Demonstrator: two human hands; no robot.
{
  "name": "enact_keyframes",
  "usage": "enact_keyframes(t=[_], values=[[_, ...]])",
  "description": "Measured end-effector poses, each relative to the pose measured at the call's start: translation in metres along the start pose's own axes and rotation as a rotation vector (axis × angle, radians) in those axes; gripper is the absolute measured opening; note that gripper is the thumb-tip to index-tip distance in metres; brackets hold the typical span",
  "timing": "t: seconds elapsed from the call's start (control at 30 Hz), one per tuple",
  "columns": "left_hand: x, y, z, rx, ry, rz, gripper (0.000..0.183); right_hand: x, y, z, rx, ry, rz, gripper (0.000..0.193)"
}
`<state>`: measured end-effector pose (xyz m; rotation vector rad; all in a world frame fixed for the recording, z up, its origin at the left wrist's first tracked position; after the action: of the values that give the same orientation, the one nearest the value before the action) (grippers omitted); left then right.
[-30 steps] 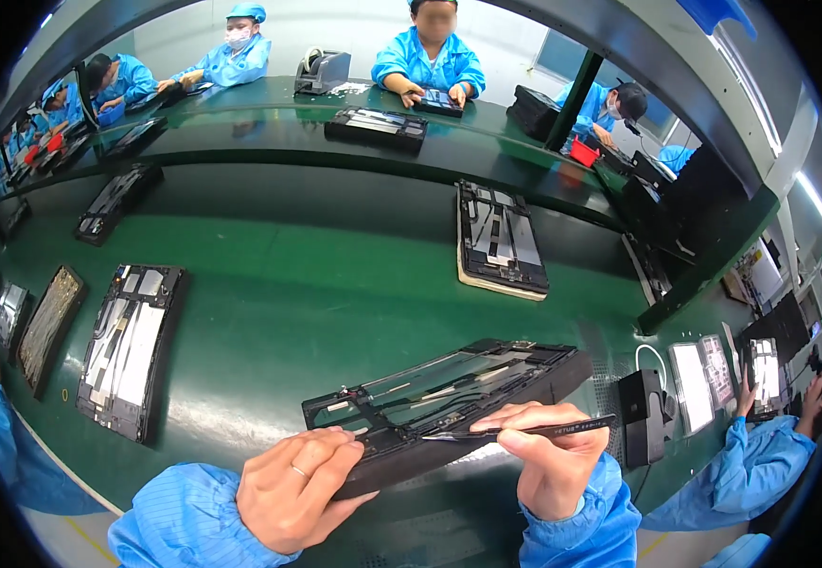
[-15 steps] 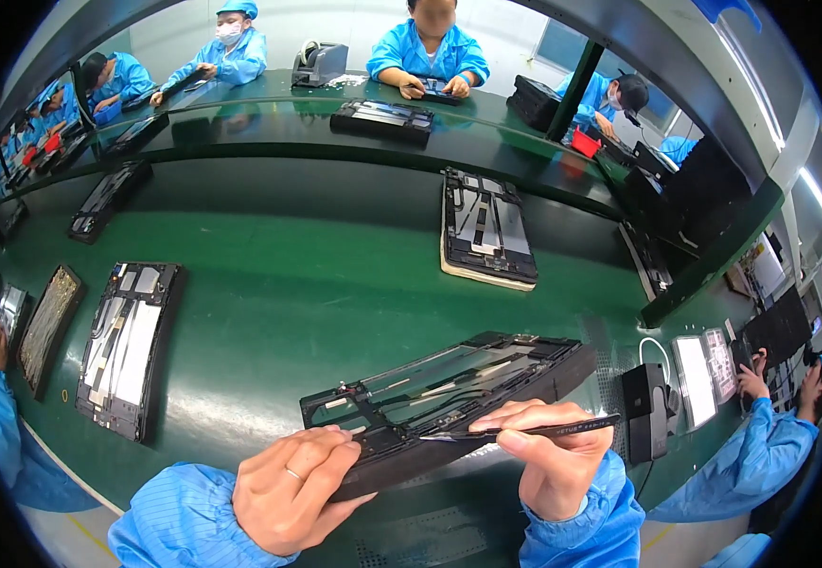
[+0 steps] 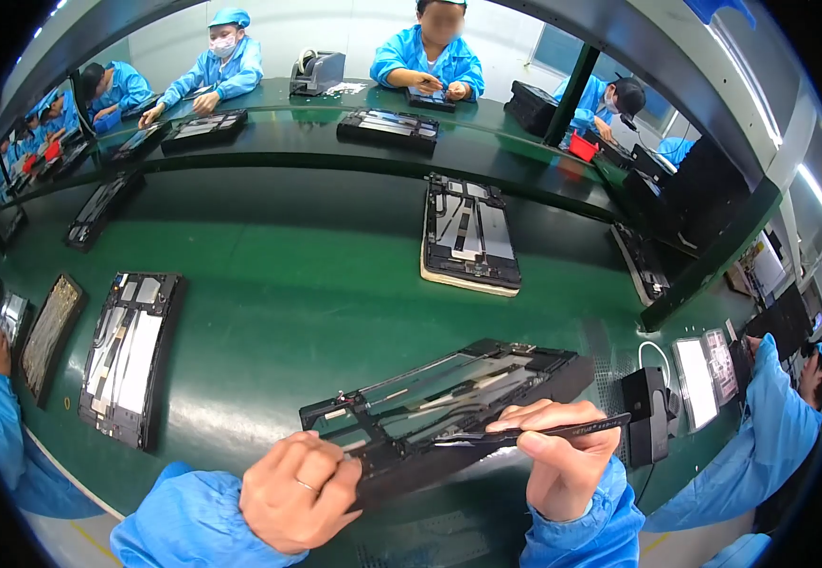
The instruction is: The person assembles internal components and ribbon cables into a tablet casing using tweezers and a precision tool.
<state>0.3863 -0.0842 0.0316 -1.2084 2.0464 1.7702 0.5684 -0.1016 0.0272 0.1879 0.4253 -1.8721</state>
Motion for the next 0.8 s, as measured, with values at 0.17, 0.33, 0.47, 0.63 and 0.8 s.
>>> enact_keyframes(t=[0.17,0.33,0.47,0.63,0.8], values=[[-0.010,0.021,0.000,-0.182,-0.149,-0.028,0.026,0.002,0.018,0.010,-0.050,0.066,-0.126,0.012],[-0.023,0.042,0.035,-0.507,-0.124,0.009,0.033,0.009,0.040,0.000,0.190,0.006,-0.233,0.011],[-0.049,0.007,0.097,-0.742,-0.128,0.026,0.017,0.020,0.052,-0.029,0.263,-0.202,-0.314,0.011],[-0.072,-0.041,0.163,-0.899,-0.090,0.021,0.024,0.029,0.039,-0.039,0.120,-0.324,-0.135,0.008],[-0.075,-0.078,0.183,-0.630,0.402,0.286,0.066,0.043,0.020,-0.061,0.116,-0.451,0.031,0.009]])
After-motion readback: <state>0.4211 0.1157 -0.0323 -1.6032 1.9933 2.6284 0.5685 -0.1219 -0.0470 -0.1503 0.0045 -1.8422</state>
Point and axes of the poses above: each hand's wrist, its own x-axis away from the middle knuckle, its own y-axis out of the back of the hand, z = x × y, the point moved 9 cm from there along -x, towards the middle knuckle, and after that the axes turned 3 degrees about x, right-handed, at the moved point
